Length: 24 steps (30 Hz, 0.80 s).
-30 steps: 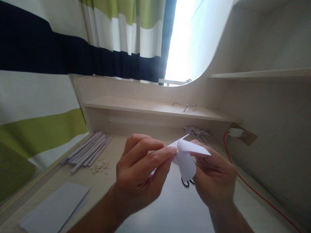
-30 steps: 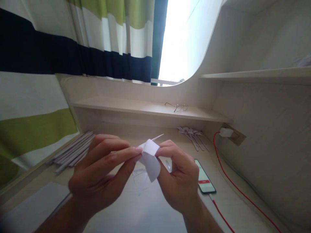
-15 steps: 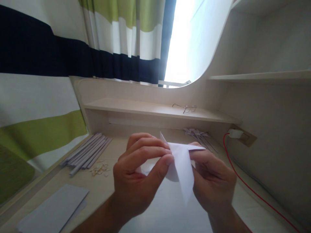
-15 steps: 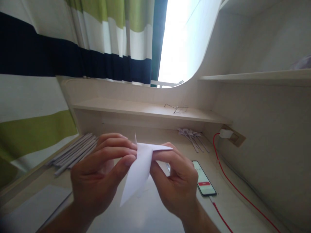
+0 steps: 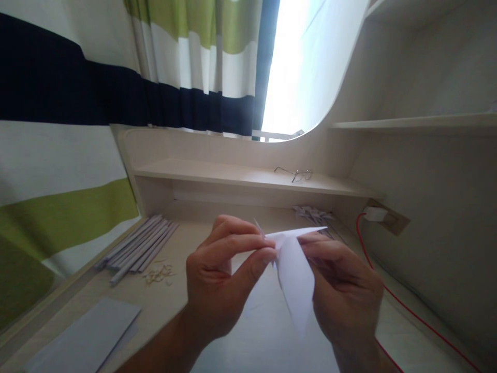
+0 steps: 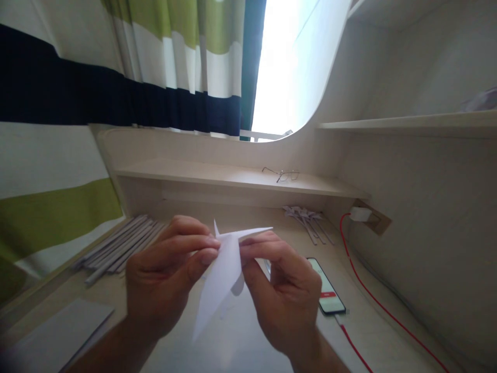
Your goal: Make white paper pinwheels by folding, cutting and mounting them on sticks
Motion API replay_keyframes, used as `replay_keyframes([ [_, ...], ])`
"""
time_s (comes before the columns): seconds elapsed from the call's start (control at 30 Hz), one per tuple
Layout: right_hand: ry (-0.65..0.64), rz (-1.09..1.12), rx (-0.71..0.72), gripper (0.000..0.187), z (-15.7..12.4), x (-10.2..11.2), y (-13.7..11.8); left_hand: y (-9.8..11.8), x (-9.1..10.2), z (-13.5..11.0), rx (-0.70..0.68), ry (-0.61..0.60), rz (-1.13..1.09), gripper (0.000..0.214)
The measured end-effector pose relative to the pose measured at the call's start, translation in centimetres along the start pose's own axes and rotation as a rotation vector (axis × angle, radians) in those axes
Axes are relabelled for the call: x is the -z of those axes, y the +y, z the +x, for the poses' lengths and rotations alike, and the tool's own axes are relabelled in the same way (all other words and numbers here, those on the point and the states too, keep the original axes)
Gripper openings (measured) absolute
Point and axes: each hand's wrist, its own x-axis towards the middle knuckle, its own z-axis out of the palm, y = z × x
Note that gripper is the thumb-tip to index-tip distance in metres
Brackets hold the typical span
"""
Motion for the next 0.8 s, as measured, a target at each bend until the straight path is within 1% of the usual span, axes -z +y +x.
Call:
replay_keyframes([
  [0.07,0.009,0.022,-0.054,0.028,0.2,-0.1,-0.2,-0.2,0.0,0.1,0.025,-0.005,-0.03,0.017],
  [0.13,-0.003,0.017,-0.073,0.025,0.4,-0.2,-0.3,-0.4,-0.1,0.0,0.065,-0.002,-0.068,0.014],
  [0.27,0.006,-0.014,-0.053,0.019,0.5,-0.1,-0.4,-1.2,-0.5,-0.4,0.196,0.019,-0.213,0.011],
  [0.33,0.017,-0.064,-0.037,0.019,0.4,-0.1,-0.4,-1.8,-0.8,-0.6,0.25,0.031,-0.283,0.012],
  [0.4,0.0,-0.124,-0.02,0.021,0.4,-0.1,-0.3,-2.4,-1.0,-0.7,0.28,0.037,-0.318,0.012],
  [0.47,-0.016,-0.138,-0.01,0.023,0.5,-0.1,-0.2,-2.8,-1.1,-0.8,0.3,0.042,-0.323,0.011],
  [0.6,0.006,-0.036,-0.013,0.022,0.5,-0.2,0.0,-2.9,-1.2,-0.8,0.323,0.056,-0.32,0.009],
  [0.7,0.022,-0.006,-0.018,0.021,0.5,-0.2,0.1,-3.0,-1.4,-1.0,0.317,0.064,-0.343,0.011],
  [0.8,0.028,-0.027,-0.015,0.022,0.5,-0.1,0.2,-3.1,-1.7,-1.3,0.298,0.104,-0.361,0.012],
])
